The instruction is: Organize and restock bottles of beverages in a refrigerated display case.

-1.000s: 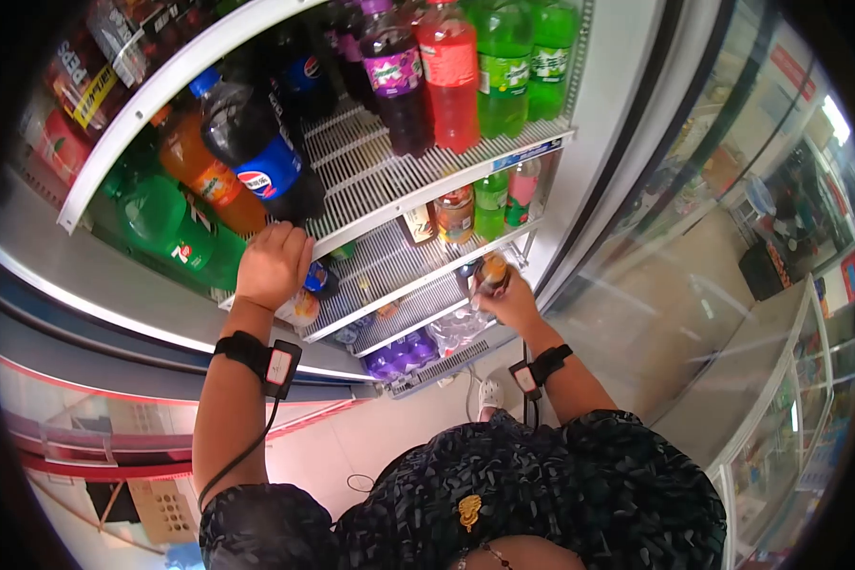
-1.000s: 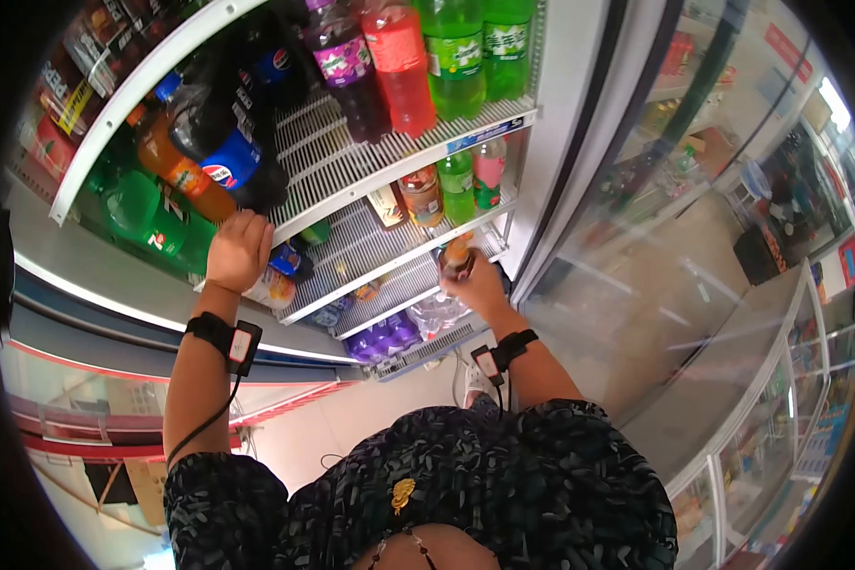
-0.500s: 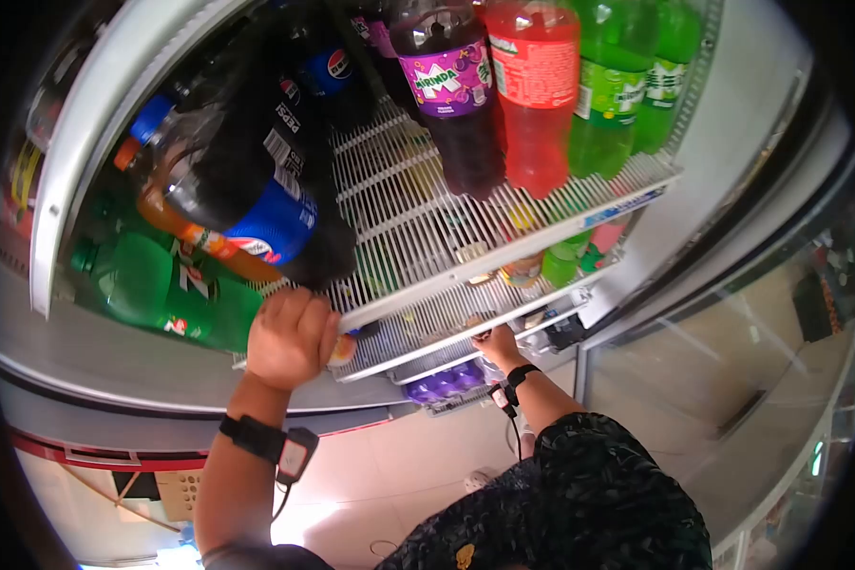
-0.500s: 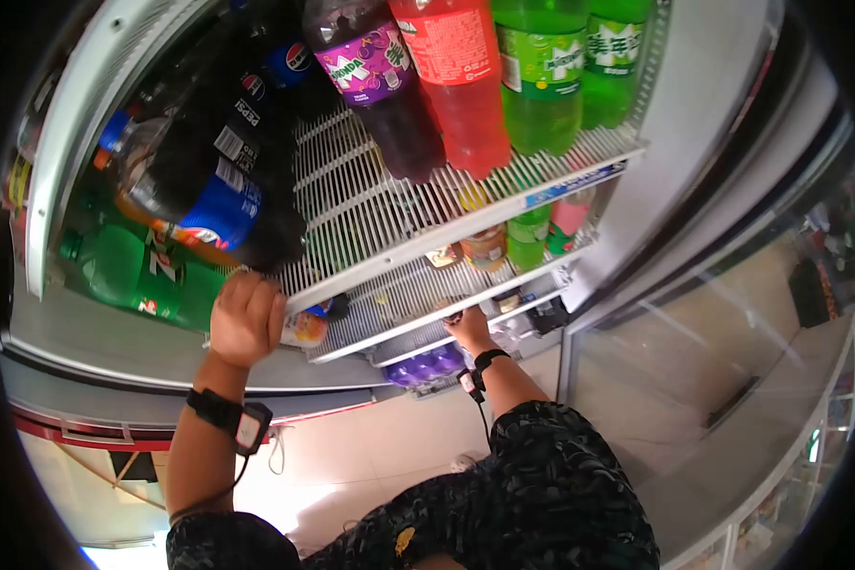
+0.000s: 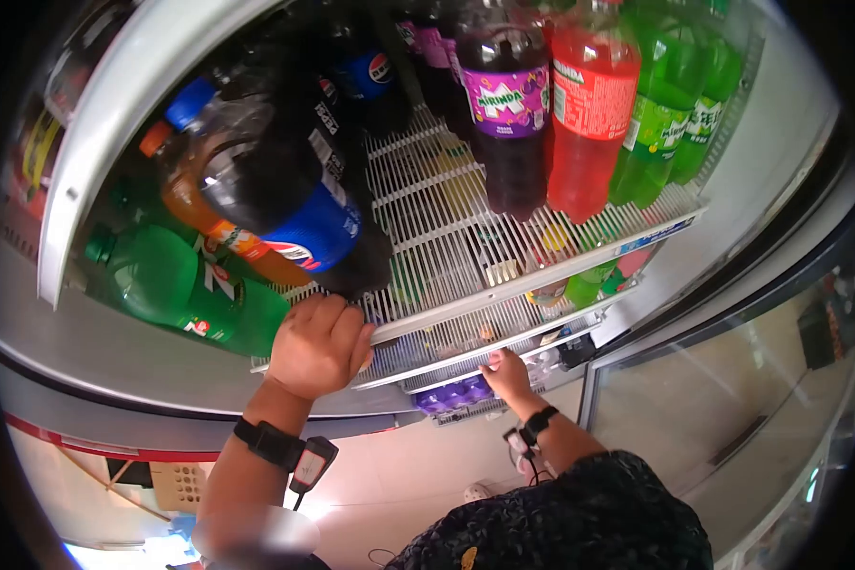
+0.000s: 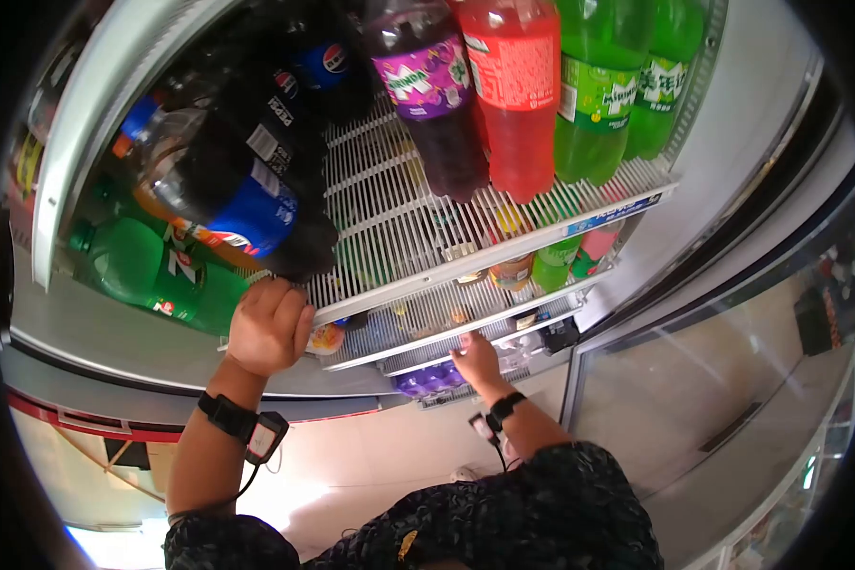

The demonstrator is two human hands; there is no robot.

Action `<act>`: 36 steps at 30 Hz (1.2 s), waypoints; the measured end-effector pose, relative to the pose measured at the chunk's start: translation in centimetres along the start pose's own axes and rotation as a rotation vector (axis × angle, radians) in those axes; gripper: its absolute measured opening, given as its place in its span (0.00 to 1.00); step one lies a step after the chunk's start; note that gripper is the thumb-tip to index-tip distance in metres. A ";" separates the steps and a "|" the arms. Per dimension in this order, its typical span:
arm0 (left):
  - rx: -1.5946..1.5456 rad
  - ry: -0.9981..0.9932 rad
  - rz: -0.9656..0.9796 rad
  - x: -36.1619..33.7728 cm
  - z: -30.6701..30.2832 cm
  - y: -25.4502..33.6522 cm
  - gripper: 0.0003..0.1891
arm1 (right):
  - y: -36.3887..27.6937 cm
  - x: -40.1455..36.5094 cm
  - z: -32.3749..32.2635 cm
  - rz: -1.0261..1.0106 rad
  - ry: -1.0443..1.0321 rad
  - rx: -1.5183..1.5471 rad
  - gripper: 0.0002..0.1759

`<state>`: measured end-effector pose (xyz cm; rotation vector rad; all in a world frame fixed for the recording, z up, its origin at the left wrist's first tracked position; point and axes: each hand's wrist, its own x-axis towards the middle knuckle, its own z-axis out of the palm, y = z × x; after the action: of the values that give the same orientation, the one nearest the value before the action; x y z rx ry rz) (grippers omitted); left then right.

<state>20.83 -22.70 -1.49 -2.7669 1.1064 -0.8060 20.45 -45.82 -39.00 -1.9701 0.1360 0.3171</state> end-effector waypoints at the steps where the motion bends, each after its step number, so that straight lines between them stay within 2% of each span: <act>1: -0.003 0.006 0.006 0.0 0.1 0.0 0.09 | -2.6 -1.7 -1.8 -0.008 0.007 -0.018 0.30; 3: 0.001 0.050 0.002 0.1 0.2 0.1 0.09 | -7.8 -4.3 -5.0 -0.405 0.095 0.024 0.22; 4: 0.008 0.076 0.007 0.0 0.3 0.1 0.09 | -10.6 -4.8 -6.4 -0.413 0.099 0.013 0.22; 6: 0.014 0.120 0.014 -0.2 0.6 0.0 0.09 | -16.2 -3.9 -8.8 -0.961 0.685 0.031 0.14; 7: 0.025 0.096 0.006 -0.2 0.4 0.0 0.09 | -17.6 -2.6 -9.3 -0.979 0.696 0.027 0.14; 9: 0.041 0.086 0.004 -0.1 0.4 0.1 0.09 | -19.0 0.2 -9.5 -0.961 0.918 -0.298 0.15; 10: 0.043 0.084 0.006 -0.2 0.5 0.1 0.09 | -18.7 2.0 -9.0 -0.969 0.929 -0.298 0.15; 12: 0.052 0.084 0.017 -0.3 0.6 0.0 0.09 | -17.1 6.5 -7.2 -0.699 0.587 -0.623 0.24; 14: 0.050 0.085 0.018 -0.3 0.7 -0.1 0.09 | -17.4 9.5 -6.8 -0.880 0.847 -0.492 0.29; 15: 0.055 0.090 0.027 -0.3 0.7 -0.1 0.09 | -18.4 8.9 -6.6 -0.602 0.693 -0.098 0.26; 16: 0.061 0.093 0.026 -0.3 0.8 -0.1 0.09 | -20.1 7.1 -7.4 -0.674 0.837 -0.290 0.27; 19: 0.073 0.101 0.026 -0.3 0.8 0.0 0.09 | -21.4 2.6 -8.4 -0.690 0.771 -0.308 0.24; 21: 0.082 0.106 0.020 -0.3 0.7 -0.1 0.09 | -20.9 0.5 -9.2 -0.946 0.766 -0.283 0.23; 22: 0.084 0.118 0.026 -0.2 0.7 -0.1 0.09 | -20.7 0.3 -9.1 -0.958 0.770 -0.289 0.23; 24: 0.078 0.127 0.028 -0.4 0.8 0.0 0.09 | -19.9 0.0 -8.3 -0.897 0.538 -0.151 0.25; 25: 0.069 0.116 0.024 -0.5 0.9 0.0 0.08 | -20.0 1.0 -8.2 -0.973 0.505 -0.255 0.30; 26: 0.060 0.103 0.016 -0.5 1.0 0.0 0.07 | -19.9 1.9 -7.8 -0.981 0.388 -0.373 0.32; 28: 0.051 0.074 0.008 -0.6 0.9 0.1 0.08 | -21.4 1.4 -7.7 -0.816 0.180 -0.418 0.36; 32: 0.057 0.084 0.005 -0.4 1.0 0.0 0.07 | -21.7 2.4 -6.9 -0.672 0.061 -0.603 0.45; 33: 0.072 0.134 0.032 -0.2 1.0 0.0 0.08 | -21.3 2.4 -6.8 -0.773 0.124 -0.679 0.48; 34: 0.086 0.179 0.059 -0.2 0.9 0.0 0.08 | -21.0 2.7 -6.7 -0.771 0.113 -0.669 0.48; 36: 0.076 0.150 0.050 -0.3 0.9 0.0 0.08 | -20.4 3.4 -6.4 -0.867 0.019 -0.989 0.49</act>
<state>21.07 -22.63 -2.42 -2.6431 1.1373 -1.0408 29.60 -43.10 -19.62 -2.7452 -1.0205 -0.2745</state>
